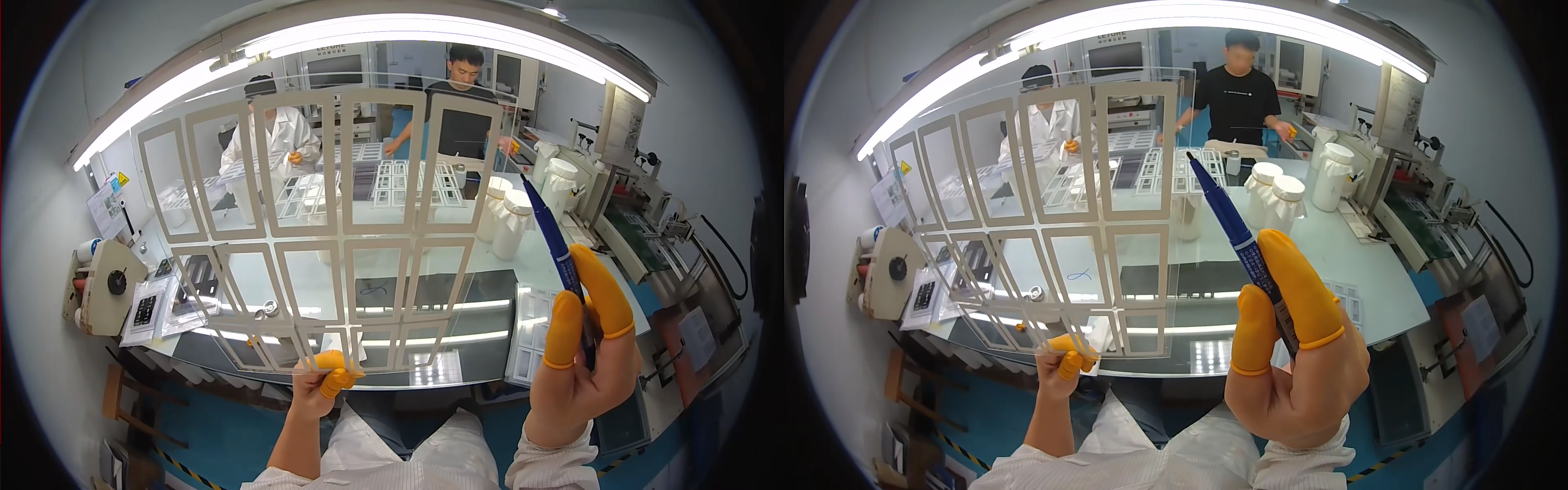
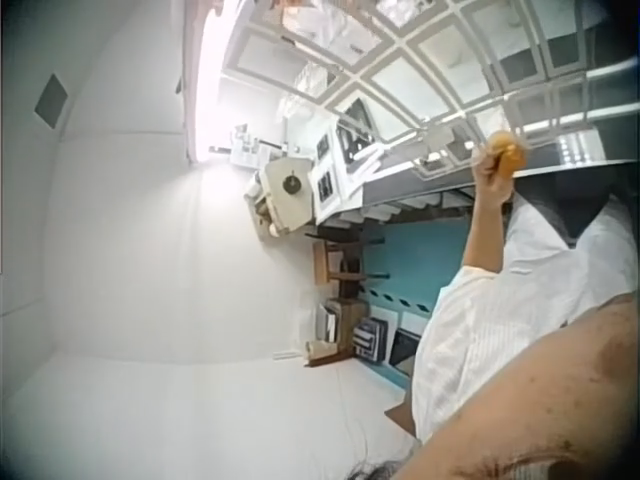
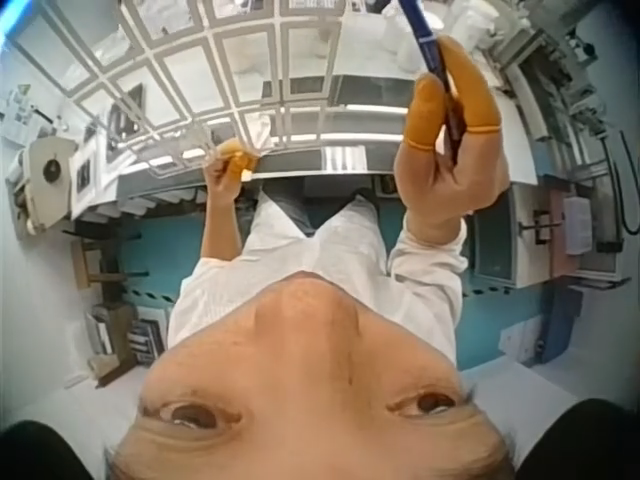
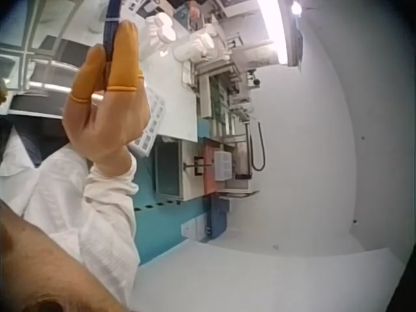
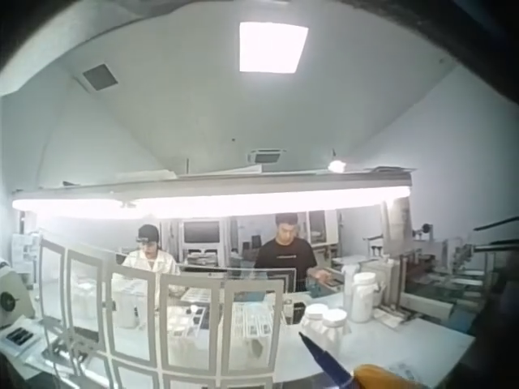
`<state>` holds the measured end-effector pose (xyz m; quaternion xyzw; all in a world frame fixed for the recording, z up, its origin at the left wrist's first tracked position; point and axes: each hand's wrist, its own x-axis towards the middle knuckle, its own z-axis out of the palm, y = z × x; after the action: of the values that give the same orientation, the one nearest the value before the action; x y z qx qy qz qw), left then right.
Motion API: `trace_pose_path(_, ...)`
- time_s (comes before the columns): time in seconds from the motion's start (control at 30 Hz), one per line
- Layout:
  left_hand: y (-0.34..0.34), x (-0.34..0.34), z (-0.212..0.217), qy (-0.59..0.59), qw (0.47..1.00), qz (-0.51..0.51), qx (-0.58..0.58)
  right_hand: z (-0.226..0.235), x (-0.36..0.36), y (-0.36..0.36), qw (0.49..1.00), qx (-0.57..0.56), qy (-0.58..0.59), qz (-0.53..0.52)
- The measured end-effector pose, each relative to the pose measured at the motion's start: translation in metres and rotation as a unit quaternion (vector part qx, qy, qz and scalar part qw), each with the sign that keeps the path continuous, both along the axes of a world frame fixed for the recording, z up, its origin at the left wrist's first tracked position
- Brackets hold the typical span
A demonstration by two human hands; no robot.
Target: Clean and inspect a white plastic grid frame using a cloth and a marker.
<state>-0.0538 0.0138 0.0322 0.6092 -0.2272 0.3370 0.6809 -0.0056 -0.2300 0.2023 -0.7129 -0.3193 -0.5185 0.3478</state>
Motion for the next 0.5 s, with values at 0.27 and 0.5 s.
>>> trace_pose_path(0.27, -0.005, 0.000, 0.003, -0.002, 0.999, -0.017, -0.044, -0.002, 0.009, 0.006, 0.998, 0.008, -0.051, 0.040)
trace_pose_path(0.5, -0.008, -0.001, 0.006, 0.005, 0.999, -0.013, -0.043, -0.004, 0.015, 0.009, 0.995, 0.001, -0.094, 0.022)
